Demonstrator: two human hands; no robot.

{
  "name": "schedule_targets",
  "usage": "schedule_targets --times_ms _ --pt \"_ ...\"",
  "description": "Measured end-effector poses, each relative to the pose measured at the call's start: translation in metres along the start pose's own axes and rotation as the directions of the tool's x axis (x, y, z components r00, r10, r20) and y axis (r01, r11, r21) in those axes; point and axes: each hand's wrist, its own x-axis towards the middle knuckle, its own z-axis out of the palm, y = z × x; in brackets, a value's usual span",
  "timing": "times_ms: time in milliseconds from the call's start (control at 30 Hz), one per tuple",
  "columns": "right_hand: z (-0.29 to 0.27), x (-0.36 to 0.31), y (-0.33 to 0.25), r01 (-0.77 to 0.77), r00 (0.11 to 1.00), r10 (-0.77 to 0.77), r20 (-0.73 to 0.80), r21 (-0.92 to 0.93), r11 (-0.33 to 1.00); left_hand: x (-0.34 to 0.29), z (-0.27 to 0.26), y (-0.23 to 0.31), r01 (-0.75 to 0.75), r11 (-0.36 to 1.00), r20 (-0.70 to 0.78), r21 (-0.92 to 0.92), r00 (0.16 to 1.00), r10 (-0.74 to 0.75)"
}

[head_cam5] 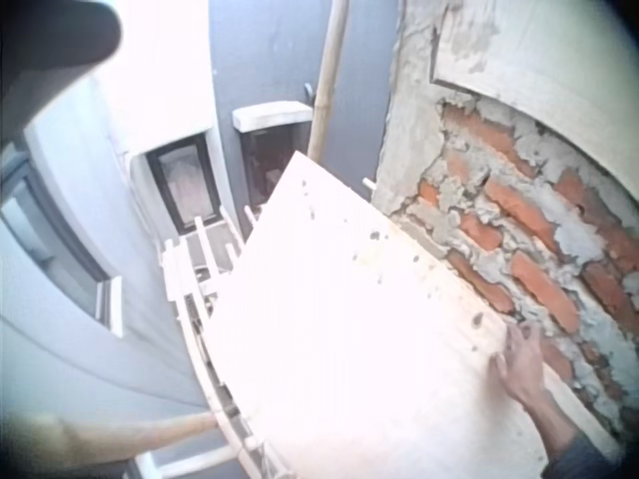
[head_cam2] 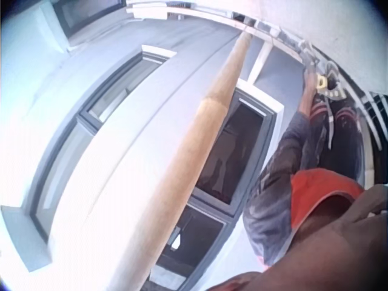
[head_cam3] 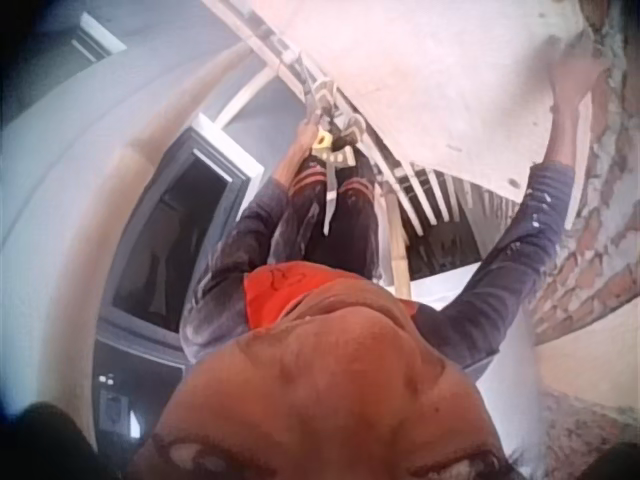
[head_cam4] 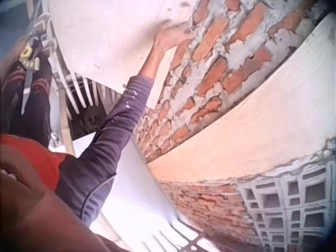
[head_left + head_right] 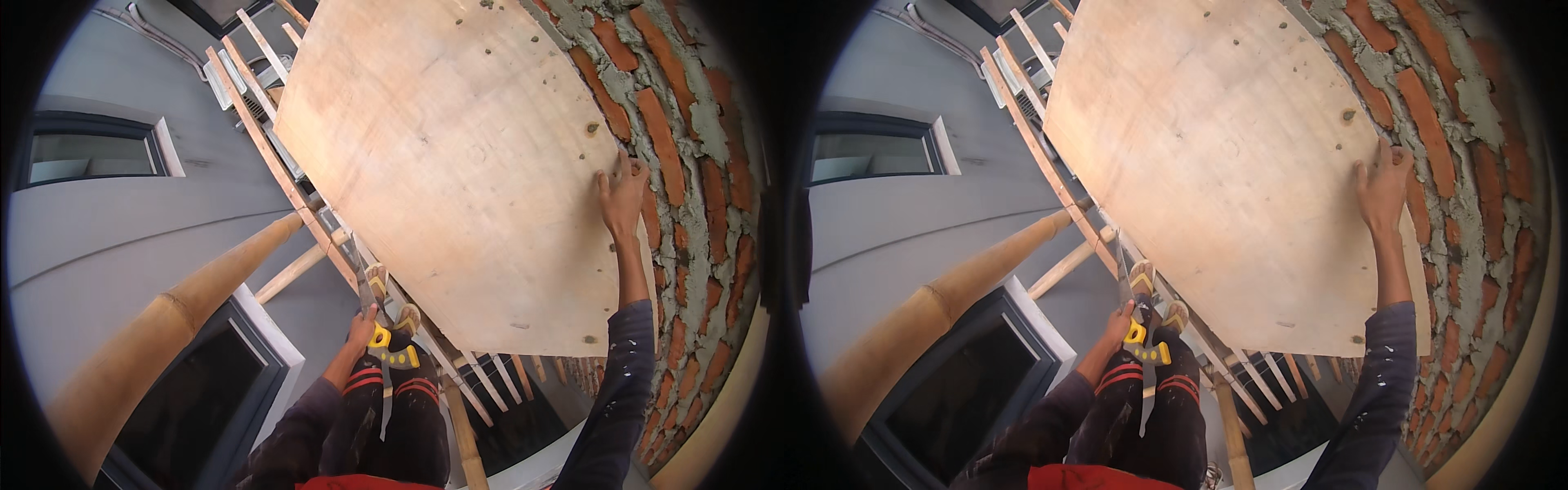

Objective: The person secures bamboo poles on a wall using wire, then positions a large plywood sheet onto a wooden scaffold frame. They adjust the sheet's placement and use a hand saw to cut the plywood to fit the structure.

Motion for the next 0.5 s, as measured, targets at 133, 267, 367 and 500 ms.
schedule_targets --times_ms 133,267,367,500 --pt "0.005 0.006 0.006 -0.001 1.000 0.002 0.012 -0.039 0.999 -0.017 -0.005 0.016 -0.007 1.000 -0.014 -0.027 1.000 0.006" --pt "0.004 0.005 -0.001 -0.036 0.999 0.038 0.036 -0.069 0.997 -0.014 -0.010 0.013 -0.020 0.998 -0.084 0.060 0.996 0.025" --pt "0.006 0.002 0.000 -0.044 0.998 0.047 0.029 -0.097 0.994 -0.018 -0.011 0.019 -0.043 0.994 -0.086 0.099 0.995 0.051" --pt "0.007 -0.001 -0.003 -0.077 0.995 0.083 0.049 -0.126 0.989 -0.004 -0.011 0.012 -0.047 0.997 -0.032 0.053 0.998 0.049"
